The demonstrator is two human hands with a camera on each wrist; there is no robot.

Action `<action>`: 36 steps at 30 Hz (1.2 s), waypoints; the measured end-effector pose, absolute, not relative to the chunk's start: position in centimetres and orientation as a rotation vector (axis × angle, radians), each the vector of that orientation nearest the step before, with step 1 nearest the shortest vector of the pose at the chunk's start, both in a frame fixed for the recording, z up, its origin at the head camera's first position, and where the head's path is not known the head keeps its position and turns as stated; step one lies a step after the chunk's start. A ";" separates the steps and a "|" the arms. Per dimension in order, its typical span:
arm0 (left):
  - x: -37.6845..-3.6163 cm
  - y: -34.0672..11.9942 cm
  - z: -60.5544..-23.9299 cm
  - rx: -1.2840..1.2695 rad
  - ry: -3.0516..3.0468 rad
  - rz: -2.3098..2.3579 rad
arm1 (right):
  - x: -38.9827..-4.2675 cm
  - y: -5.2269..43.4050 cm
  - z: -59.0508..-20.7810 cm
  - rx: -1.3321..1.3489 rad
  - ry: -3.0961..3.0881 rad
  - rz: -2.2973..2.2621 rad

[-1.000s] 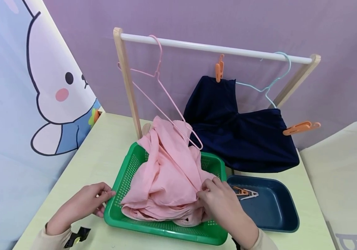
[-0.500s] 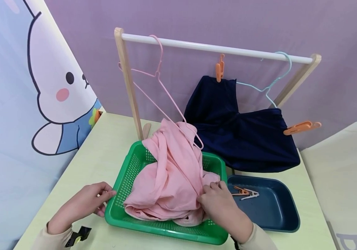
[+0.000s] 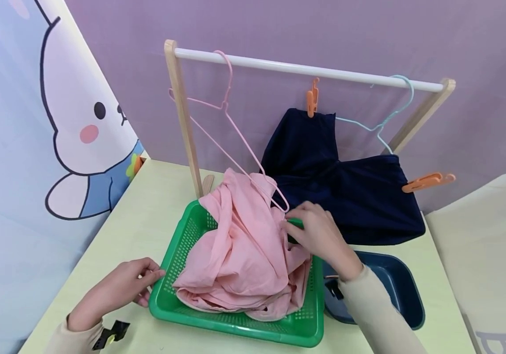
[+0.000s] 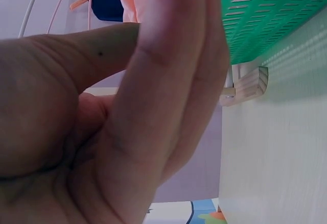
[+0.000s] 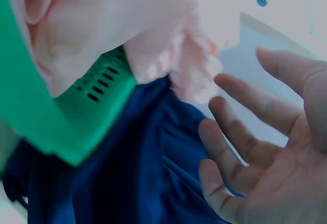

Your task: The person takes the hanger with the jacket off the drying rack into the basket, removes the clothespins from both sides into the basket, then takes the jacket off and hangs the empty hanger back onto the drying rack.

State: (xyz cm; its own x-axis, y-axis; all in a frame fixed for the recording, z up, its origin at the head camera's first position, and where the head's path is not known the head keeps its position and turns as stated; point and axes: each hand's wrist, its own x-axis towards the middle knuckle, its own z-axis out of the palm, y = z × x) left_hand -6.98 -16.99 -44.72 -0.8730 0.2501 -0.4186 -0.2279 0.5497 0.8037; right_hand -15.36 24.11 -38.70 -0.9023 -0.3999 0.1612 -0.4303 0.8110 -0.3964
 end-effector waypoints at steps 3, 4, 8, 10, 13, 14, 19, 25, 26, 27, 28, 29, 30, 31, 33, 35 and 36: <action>-7.0 -17.1 -44.8 0.015 2.294 1.294 | -18.0 23.1 -39.4 0.603 -2.965 0.808; -7.0 -17.1 -44.8 0.014 2.294 1.292 | -18.7 22.7 -39.6 0.590 -2.968 0.856; -7.0 -17.1 -44.9 0.017 2.291 1.288 | -20.2 21.7 -40.0 0.549 -2.956 1.011; -7.0 -17.1 -45.0 0.020 2.286 1.293 | -20.5 21.4 -40.1 0.545 -2.942 1.055; -7.0 -17.1 -45.0 0.029 2.282 1.301 | -20.8 21.1 -40.2 0.582 -2.916 1.098; -7.0 -17.1 -45.0 0.030 2.282 1.302 | -20.8 21.0 -40.3 0.592 -2.907 1.109; -6.9 -17.2 -44.9 0.024 2.291 1.295 | -20.7 20.9 -40.3 0.632 -2.866 1.110; -6.9 -17.2 -45.0 0.014 2.287 1.296 | -19.5 21.0 -40.1 0.640 -2.833 1.081; -6.9 -17.2 -45.0 0.014 2.286 1.297 | -19.2 21.1 -40.0 0.643 -2.826 1.077; -6.9 -17.2 -45.0 0.014 2.284 1.298 | -18.8 21.2 -40.0 0.648 -2.820 1.073; -6.9 -17.2 -45.0 0.014 2.283 1.299 | -18.4 21.4 -40.0 0.657 -2.814 1.070; -6.9 -17.2 -45.0 0.014 2.282 1.298 | -17.9 21.5 -39.9 0.675 -2.806 1.057; -6.9 -17.2 -45.0 0.015 2.282 1.299 | -17.4 21.7 -39.9 0.695 -2.796 1.046; -6.9 -17.2 -45.0 0.016 2.284 1.298 | -16.9 21.9 -39.9 0.712 -2.785 1.028; -7.0 -17.2 -45.0 0.017 2.288 1.296 | -15.8 22.1 -39.9 0.752 -2.767 0.996; -7.0 -17.2 -45.1 0.018 2.293 1.294 | -14.8 22.4 -39.9 0.775 -2.745 0.966; -7.0 -17.2 -45.1 0.017 2.296 1.294 | -14.2 22.5 -39.9 0.779 -2.735 0.954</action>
State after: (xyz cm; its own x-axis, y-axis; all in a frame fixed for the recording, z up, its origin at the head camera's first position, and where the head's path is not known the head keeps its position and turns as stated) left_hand -6.96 -17.18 -45.06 -0.8747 0.2485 -0.4161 -0.2272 0.5482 0.8049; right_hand -14.25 22.50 -39.93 -0.8557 -0.4260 0.2936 -0.5162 0.6647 -0.5401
